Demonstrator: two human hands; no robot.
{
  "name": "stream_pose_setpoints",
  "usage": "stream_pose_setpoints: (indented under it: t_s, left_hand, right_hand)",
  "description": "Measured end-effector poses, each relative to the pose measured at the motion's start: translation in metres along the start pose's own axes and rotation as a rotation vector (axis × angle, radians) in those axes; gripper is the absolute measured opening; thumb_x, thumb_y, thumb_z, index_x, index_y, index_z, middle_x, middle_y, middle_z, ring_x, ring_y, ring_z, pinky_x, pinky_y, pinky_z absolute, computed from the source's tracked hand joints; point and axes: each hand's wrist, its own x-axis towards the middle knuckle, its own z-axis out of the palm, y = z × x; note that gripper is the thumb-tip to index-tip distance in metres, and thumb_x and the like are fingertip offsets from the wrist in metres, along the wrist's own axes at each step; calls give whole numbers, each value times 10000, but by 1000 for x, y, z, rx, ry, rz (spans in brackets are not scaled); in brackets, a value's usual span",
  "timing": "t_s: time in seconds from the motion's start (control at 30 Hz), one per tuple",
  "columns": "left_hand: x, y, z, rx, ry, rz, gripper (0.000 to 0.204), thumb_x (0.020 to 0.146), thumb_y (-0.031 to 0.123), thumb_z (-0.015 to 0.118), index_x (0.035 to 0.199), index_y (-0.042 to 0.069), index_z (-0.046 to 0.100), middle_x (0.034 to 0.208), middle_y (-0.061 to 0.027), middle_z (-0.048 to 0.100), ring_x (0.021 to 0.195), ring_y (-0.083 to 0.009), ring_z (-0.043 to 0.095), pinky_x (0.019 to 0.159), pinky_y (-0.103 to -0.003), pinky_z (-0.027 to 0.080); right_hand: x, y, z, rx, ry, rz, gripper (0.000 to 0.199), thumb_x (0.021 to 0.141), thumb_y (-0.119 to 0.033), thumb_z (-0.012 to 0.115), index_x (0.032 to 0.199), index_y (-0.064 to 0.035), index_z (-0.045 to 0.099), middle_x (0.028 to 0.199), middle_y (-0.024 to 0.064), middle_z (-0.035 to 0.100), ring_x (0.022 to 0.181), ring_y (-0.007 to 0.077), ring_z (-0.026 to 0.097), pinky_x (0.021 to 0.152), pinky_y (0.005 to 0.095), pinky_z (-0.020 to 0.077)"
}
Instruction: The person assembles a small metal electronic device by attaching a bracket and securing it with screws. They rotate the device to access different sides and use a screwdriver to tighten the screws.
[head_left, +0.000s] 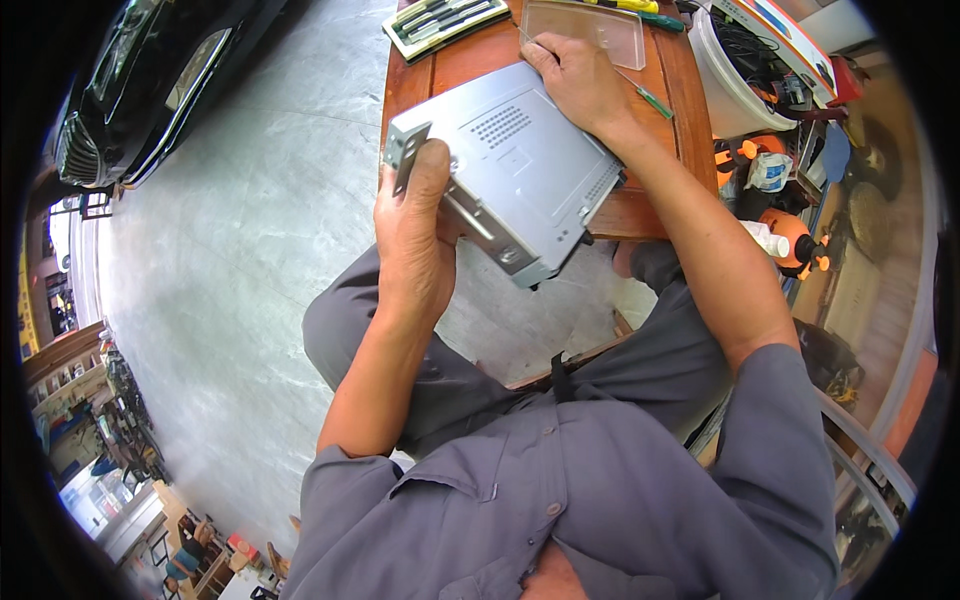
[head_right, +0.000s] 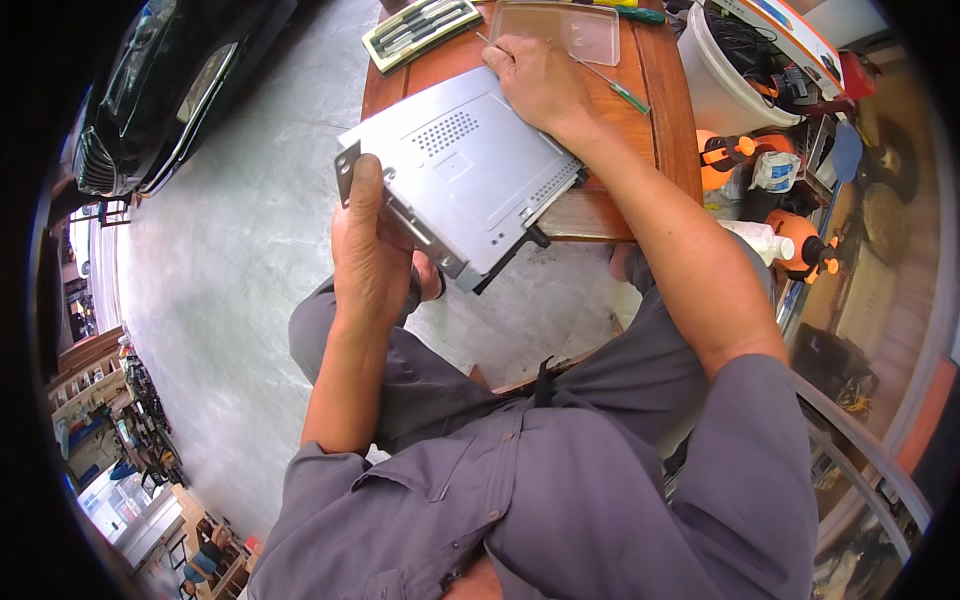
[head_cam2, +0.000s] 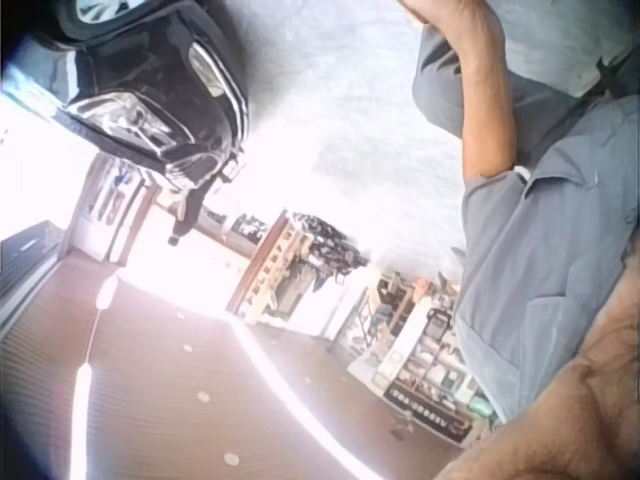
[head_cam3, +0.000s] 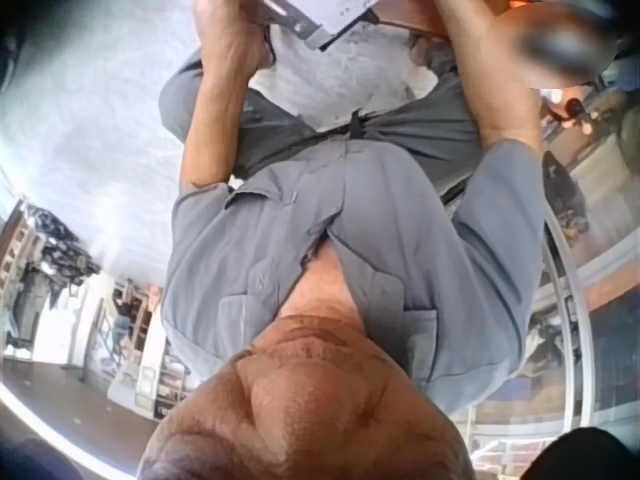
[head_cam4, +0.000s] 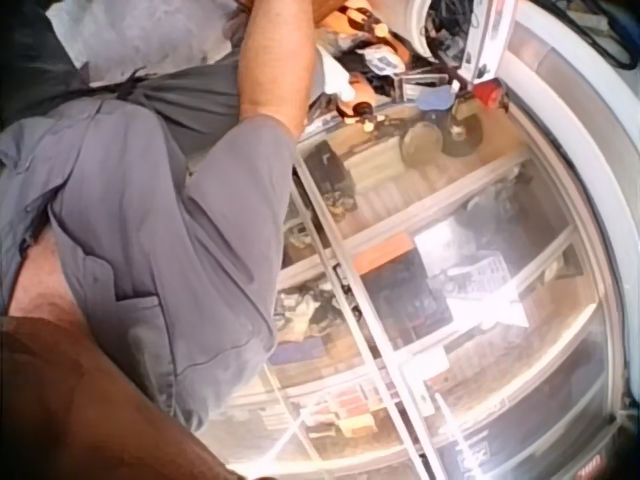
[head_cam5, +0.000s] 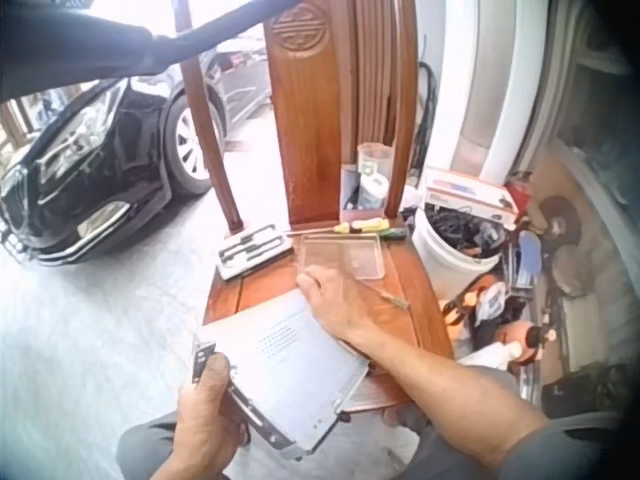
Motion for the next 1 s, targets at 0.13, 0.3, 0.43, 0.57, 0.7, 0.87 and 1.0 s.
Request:
stream_pose_setpoints:
  t_s: [0.13,0.3,0.43,0.57,0.7,0.87,1.0]
  left_hand:
    - [4,-11,-8,-159,4,-116,672,966,478,701,1416,31,480,1329,-110,619,1179,-241,623,799,-370,575]
    - [11,-20,-8,-323,47,-128,653,956,418,716,1435,42,480,1393,-118,592,1302,-275,548,1134,-463,428]
    - [13,-11,-6,-305,83,-68,684,961,498,667,1435,37,492,1361,-126,612,1249,-274,590,1078,-454,488]
    - [14,-7,-1,-274,76,-10,658,980,532,619,1411,45,520,1316,-137,634,1177,-268,638,1001,-438,548]
    - [17,-14,-2,-249,53,-1,670,1005,564,565,1417,39,509,1313,-139,635,1178,-256,644,1005,-411,550]
    - [21,-10,0,-237,59,5,831,978,718,502,1441,28,495,1329,-155,615,1191,-269,626,991,-424,551]
    - [26,-10,-5,-169,-4,57,981,935,845,369,1470,28,466,1362,-145,583,1210,-286,606,1002,-445,542]
  right_hand:
    - [-4,-12,-3,-103,8,2,321,1038,-312,553,969,-37,704,851,250,673,785,445,641,702,464,505]
    - [-1,-26,-20,1,89,-39,334,1014,-346,586,976,-40,715,888,216,710,827,425,675,736,483,522]
    - [4,-57,-52,169,145,-163,347,1018,-339,613,1089,-17,721,905,182,725,797,343,689,741,390,522]
    - [-8,-71,-71,264,149,-132,341,1034,-303,610,1045,24,708,859,110,712,748,209,657,713,331,514]
    - [-18,-65,-87,387,201,-78,306,1061,-272,597,1027,5,722,808,34,691,727,95,624,673,251,499]
    - [-23,-65,-108,458,151,107,307,1071,-276,592,1036,-7,735,777,-11,666,585,24,494,512,189,362]
    - [-29,-77,-107,609,-68,204,313,1056,-314,606,1010,-39,749,746,-26,670,536,17,461,486,206,346]
